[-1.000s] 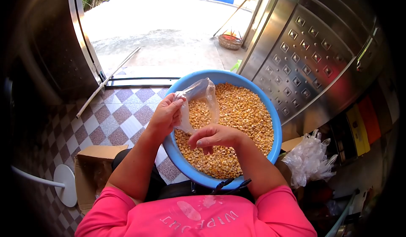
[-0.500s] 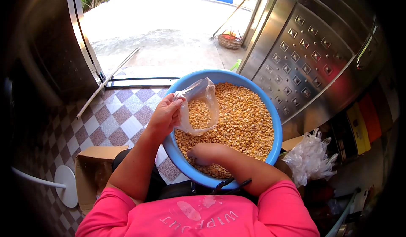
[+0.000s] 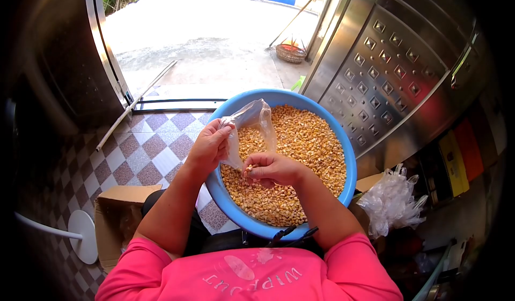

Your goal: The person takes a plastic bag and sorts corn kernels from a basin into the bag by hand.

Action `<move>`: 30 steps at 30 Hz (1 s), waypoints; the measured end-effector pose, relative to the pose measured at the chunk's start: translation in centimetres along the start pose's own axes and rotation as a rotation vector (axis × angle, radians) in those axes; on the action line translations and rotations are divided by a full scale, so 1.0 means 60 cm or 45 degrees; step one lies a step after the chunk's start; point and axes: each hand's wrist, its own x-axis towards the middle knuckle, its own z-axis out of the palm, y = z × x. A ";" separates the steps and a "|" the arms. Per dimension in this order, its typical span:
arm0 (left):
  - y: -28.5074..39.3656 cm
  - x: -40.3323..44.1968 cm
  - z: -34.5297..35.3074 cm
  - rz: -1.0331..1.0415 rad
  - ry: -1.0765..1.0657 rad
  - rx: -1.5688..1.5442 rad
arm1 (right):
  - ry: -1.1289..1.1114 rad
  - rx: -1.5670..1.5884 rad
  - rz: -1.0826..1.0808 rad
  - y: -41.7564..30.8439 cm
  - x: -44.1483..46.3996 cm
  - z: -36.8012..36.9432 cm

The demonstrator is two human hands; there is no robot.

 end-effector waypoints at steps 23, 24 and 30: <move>0.001 -0.001 0.005 -0.007 -0.004 0.003 | 0.770 -0.398 -0.754 0.010 0.045 -0.024; 0.000 0.000 0.004 -0.005 -0.007 0.002 | 0.800 -0.484 -0.731 0.010 0.044 -0.023; 0.001 -0.001 0.001 -0.003 -0.005 0.005 | 0.277 -0.224 -0.380 -0.022 -0.004 0.005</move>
